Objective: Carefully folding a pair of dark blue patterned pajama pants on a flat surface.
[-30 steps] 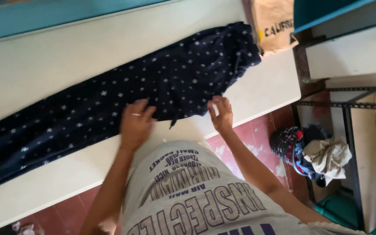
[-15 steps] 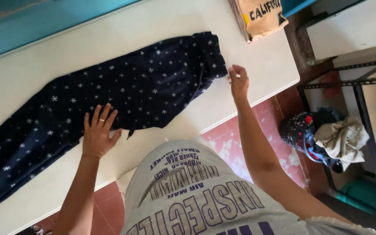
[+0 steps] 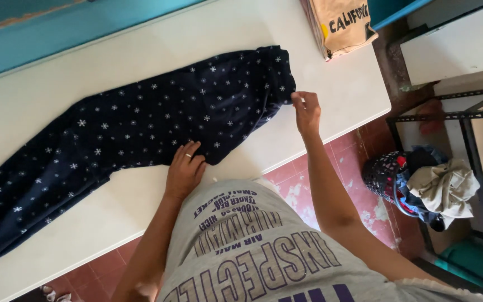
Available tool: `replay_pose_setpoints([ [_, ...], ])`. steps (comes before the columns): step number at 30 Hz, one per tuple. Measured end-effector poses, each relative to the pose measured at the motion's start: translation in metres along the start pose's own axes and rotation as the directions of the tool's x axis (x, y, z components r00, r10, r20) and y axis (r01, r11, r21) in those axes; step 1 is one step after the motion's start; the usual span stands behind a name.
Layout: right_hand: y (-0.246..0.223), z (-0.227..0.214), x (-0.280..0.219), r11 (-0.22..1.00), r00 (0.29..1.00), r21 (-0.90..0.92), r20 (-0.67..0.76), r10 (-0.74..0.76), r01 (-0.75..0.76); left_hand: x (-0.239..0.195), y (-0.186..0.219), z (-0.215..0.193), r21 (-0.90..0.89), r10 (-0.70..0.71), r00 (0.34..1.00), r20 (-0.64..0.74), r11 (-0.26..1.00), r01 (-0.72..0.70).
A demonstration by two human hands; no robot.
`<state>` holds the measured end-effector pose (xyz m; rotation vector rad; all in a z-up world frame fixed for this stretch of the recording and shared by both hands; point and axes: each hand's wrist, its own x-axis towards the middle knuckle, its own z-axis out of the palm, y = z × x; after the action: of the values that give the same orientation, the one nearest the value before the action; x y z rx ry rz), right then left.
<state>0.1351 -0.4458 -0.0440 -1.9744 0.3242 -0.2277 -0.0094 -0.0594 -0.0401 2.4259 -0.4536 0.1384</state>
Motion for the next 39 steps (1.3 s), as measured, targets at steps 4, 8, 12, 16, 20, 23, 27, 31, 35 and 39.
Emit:
replay_pose_setpoints([
  [4,-0.010,0.003,-0.001,0.961,0.988,-0.232,0.074,-0.136,0.149,0.004,0.001,-0.004,-0.027,0.013,0.998,-0.057,1.000,-0.015],
  [8,0.013,0.004,0.008,0.942,0.991,-0.311,0.086,-0.103,0.125,0.006,0.001,0.000,-0.011,-0.014,0.995,-0.094,1.000,0.013],
  [12,0.038,-0.005,0.025,0.980,0.961,-0.193,0.257,0.098,-0.049,0.009,0.004,-0.001,-0.009,-0.025,0.993,-0.113,1.000,0.024],
  [16,0.022,-0.008,0.023,0.975,0.939,-0.204,0.311,0.146,-0.084,0.011,0.006,-0.002,-0.011,-0.039,0.993,-0.114,0.999,0.038],
  [20,0.017,-0.002,0.019,0.983,0.952,-0.138,0.262,0.158,-0.125,0.012,0.009,-0.003,-0.024,-0.054,0.990,-0.128,0.998,0.051],
  [23,0.019,0.000,0.018,0.958,0.961,-0.268,0.224,0.161,-0.098,0.011,0.008,-0.001,-0.027,-0.068,0.991,-0.117,0.998,0.065],
  [27,0.004,-0.001,0.015,0.970,0.967,-0.196,0.183,0.177,-0.141,0.009,0.007,0.002,-0.013,-0.074,0.992,-0.100,0.997,0.073],
  [31,0.025,-0.005,0.021,0.939,0.969,-0.340,0.212,0.126,-0.048,0.008,0.007,0.002,-0.035,-0.085,0.992,-0.089,0.996,0.082],
  [35,0.058,-0.042,0.061,0.871,0.973,-0.439,0.040,-0.227,0.222,0.001,0.001,0.000,-0.035,-0.063,0.997,-0.047,0.997,0.062],
  [39,0.009,-0.034,0.062,0.882,0.986,-0.446,0.002,-0.166,0.149,0.000,0.000,-0.003,-0.058,-0.058,0.997,-0.040,0.997,0.056],
])
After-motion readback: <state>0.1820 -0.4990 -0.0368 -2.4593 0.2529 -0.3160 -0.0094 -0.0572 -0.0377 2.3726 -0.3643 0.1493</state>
